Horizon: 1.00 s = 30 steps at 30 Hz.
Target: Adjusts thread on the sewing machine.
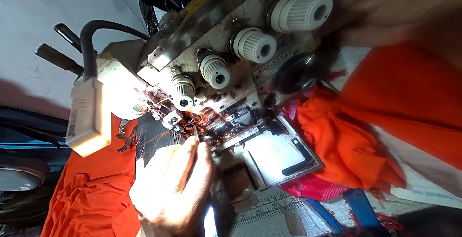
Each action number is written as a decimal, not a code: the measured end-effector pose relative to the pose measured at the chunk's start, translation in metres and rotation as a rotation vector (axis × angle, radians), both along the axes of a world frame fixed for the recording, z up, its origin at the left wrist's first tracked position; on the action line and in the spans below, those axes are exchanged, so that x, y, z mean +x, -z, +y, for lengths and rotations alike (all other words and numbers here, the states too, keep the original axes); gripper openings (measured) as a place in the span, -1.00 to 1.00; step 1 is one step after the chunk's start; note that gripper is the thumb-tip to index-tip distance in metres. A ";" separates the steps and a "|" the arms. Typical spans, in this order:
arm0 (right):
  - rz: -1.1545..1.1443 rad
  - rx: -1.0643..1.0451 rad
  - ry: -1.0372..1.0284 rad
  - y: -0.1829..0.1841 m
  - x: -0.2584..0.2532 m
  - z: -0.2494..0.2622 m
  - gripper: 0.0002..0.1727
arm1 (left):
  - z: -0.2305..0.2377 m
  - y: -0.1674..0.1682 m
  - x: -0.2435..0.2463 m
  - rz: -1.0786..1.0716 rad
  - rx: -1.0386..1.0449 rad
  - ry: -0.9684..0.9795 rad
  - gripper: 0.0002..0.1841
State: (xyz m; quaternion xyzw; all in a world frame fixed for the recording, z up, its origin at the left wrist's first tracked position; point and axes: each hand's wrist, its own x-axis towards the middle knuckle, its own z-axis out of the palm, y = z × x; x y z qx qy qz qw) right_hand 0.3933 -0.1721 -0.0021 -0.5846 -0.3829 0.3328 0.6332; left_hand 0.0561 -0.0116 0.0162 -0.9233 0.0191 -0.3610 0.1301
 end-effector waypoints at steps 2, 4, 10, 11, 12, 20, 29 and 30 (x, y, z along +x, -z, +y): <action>0.002 0.007 0.003 0.001 0.001 0.000 -0.64 | 0.000 0.001 0.000 -0.004 -0.003 -0.003 -0.79; 0.001 0.008 -0.007 0.001 0.002 0.001 -0.68 | 0.000 0.001 0.000 -0.006 0.000 -0.002 -0.80; 0.005 0.022 -0.023 0.003 0.003 0.001 -0.68 | -0.002 0.002 0.000 -0.014 -0.007 -0.023 -0.79; 0.010 0.022 -0.013 0.003 0.003 0.001 -0.67 | -0.002 0.002 0.000 -0.016 -0.006 -0.022 -0.79; 0.020 0.021 0.006 0.003 0.001 0.001 -0.67 | -0.002 0.002 0.000 -0.014 -0.005 -0.020 -0.79; 0.025 0.041 0.010 0.004 0.002 0.003 -0.64 | 0.003 -0.001 -0.002 0.037 0.040 0.060 -0.81; -0.034 0.053 -0.020 0.006 0.007 0.003 -0.66 | 0.003 0.002 -0.003 0.018 0.051 0.093 -0.83; -0.039 0.062 -0.031 0.007 0.008 0.003 -0.66 | 0.003 0.002 -0.004 0.024 0.048 0.096 -0.83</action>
